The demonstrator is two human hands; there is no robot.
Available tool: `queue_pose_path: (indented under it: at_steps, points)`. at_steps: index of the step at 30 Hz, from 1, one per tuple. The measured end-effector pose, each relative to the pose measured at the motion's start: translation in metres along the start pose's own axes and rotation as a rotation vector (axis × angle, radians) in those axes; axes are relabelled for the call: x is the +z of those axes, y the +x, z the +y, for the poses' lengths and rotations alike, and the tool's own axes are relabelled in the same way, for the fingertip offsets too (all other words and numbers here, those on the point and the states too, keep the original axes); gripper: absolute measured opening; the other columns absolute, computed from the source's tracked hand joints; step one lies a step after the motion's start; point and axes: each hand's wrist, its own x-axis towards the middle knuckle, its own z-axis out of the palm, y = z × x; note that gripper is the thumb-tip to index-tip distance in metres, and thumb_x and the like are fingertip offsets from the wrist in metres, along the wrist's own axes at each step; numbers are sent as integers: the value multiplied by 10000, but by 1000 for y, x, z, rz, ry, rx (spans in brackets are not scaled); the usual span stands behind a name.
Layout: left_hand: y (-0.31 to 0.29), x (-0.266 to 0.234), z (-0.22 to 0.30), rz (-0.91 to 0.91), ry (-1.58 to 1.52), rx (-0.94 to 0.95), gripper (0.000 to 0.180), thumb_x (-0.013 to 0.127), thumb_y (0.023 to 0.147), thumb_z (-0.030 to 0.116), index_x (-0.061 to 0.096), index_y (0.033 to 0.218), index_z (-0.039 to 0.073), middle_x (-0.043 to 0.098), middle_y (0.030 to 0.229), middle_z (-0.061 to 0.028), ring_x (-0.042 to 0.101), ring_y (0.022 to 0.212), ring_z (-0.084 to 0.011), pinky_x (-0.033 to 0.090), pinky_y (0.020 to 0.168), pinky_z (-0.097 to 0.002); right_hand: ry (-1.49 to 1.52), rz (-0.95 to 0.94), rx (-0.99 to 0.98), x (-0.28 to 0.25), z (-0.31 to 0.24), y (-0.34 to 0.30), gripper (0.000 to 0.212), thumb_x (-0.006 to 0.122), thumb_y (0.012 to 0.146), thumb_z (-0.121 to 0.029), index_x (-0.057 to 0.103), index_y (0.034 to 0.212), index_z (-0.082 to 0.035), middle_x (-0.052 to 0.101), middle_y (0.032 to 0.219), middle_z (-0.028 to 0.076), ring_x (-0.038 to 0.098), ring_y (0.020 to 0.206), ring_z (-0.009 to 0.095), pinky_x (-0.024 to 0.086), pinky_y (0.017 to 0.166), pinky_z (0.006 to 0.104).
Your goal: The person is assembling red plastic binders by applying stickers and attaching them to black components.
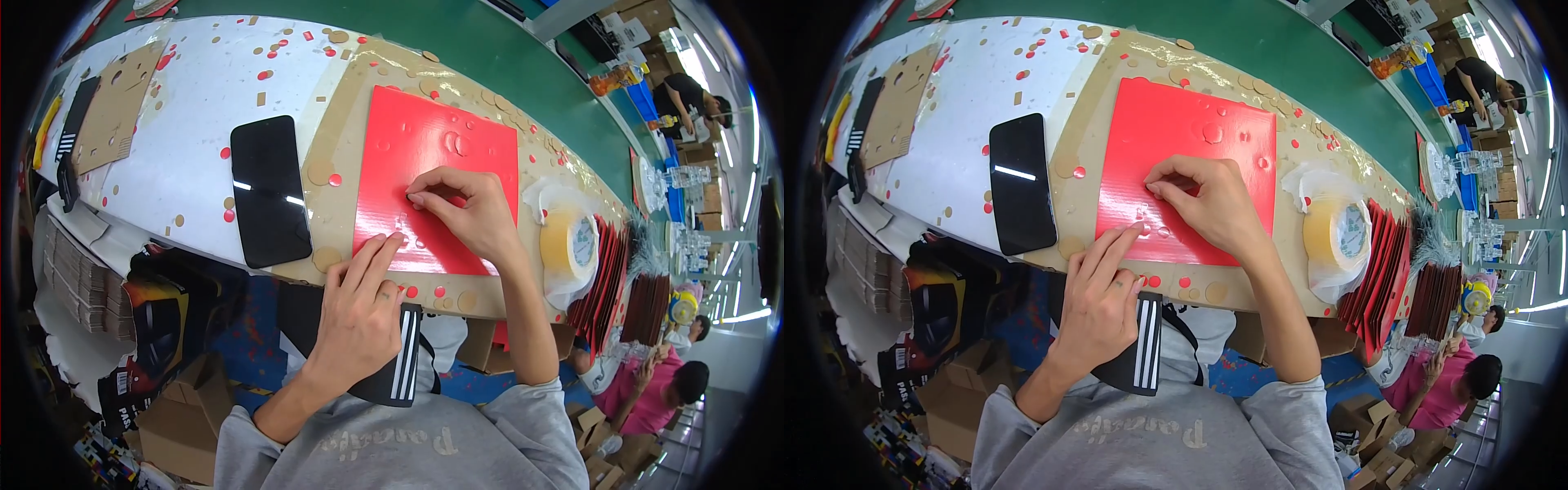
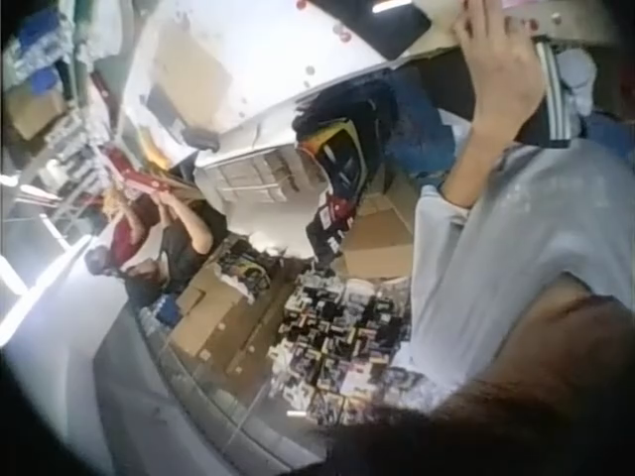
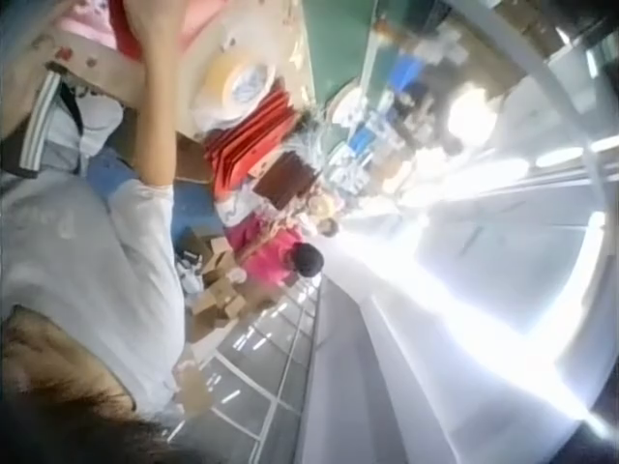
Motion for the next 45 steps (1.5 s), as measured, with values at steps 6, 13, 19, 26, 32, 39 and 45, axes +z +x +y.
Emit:
queue_pose_path:
  at_steps: [6, 13, 19, 26, 32, 39, 45]
  points:
    - [-4, 4, -4, 2, -5, 14, 93, 661, 820, 1, 625, 817, -86, 569, 1384, -252, 509, 1341, -376, 413, 1015, -480, -102, -20, -162, 4, -9, -10, 108, 714, 877, -14, 725, 974, 33, 758, 923, 120, 743, 848, 202, 580, 792, 298]
    - [-6, 3, -5, 44, -45, 27, 95, 675, 811, -18, 626, 806, -99, 572, 1373, -270, 517, 1342, -375, 422, 1037, -492, -3, -108, -37, -5, -6, -9, 134, 697, 883, 4, 723, 1011, 32, 761, 921, 103, 732, 866, 168, 579, 787, 299]
    - [-6, 4, -6, 56, -36, 31, 96, 681, 806, -22, 620, 800, -97, 577, 1368, -271, 522, 1339, -377, 427, 1035, -485, -101, -106, -76, -5, -11, -5, 113, 717, 884, -29, 734, 989, 10, 763, 898, 84, 719, 818, 168, 564, 771, 295]
    - [-7, 5, -6, 54, -48, 27, 92, 683, 796, -28, 622, 805, -96, 580, 1367, -268, 521, 1342, -374, 422, 1037, -485, -239, -60, -93, -8, -11, -3, 110, 752, 829, -29, 753, 939, -32, 667, 1285, 88, 668, 1030, 222, 539, 854, 334]
    - [-7, 5, -7, 55, -41, 27, 94, 682, 795, -27, 624, 808, -100, 580, 1363, -275, 520, 1343, -376, 424, 1033, -484, -266, -111, -187, -2, -6, 1, 108, 767, 819, -61, 767, 926, -66, 535, 1469, 93, 485, 1324, 300, 406, 1118, 431]
    - [-8, 6, -8, 62, -48, 34, 97, 679, 807, -21, 624, 800, -101, 584, 1356, -278, 521, 1343, -375, 425, 1030, -482, -283, -145, -121, 0, -6, 6, 112, 774, 828, -112, 774, 929, -66, 507, 1505, 93, 429, 1380, 314, 347, 1172, 458]
    - [-6, 6, -9, 61, -53, 31, 100, 674, 812, -14, 623, 795, -99, 586, 1355, -273, 525, 1338, -376, 426, 1027, -476, -306, -94, -132, 3, -2, 7, 142, 785, 818, -120, 792, 955, -83, 548, 1456, 92, 488, 1324, 296, 374, 1158, 437]
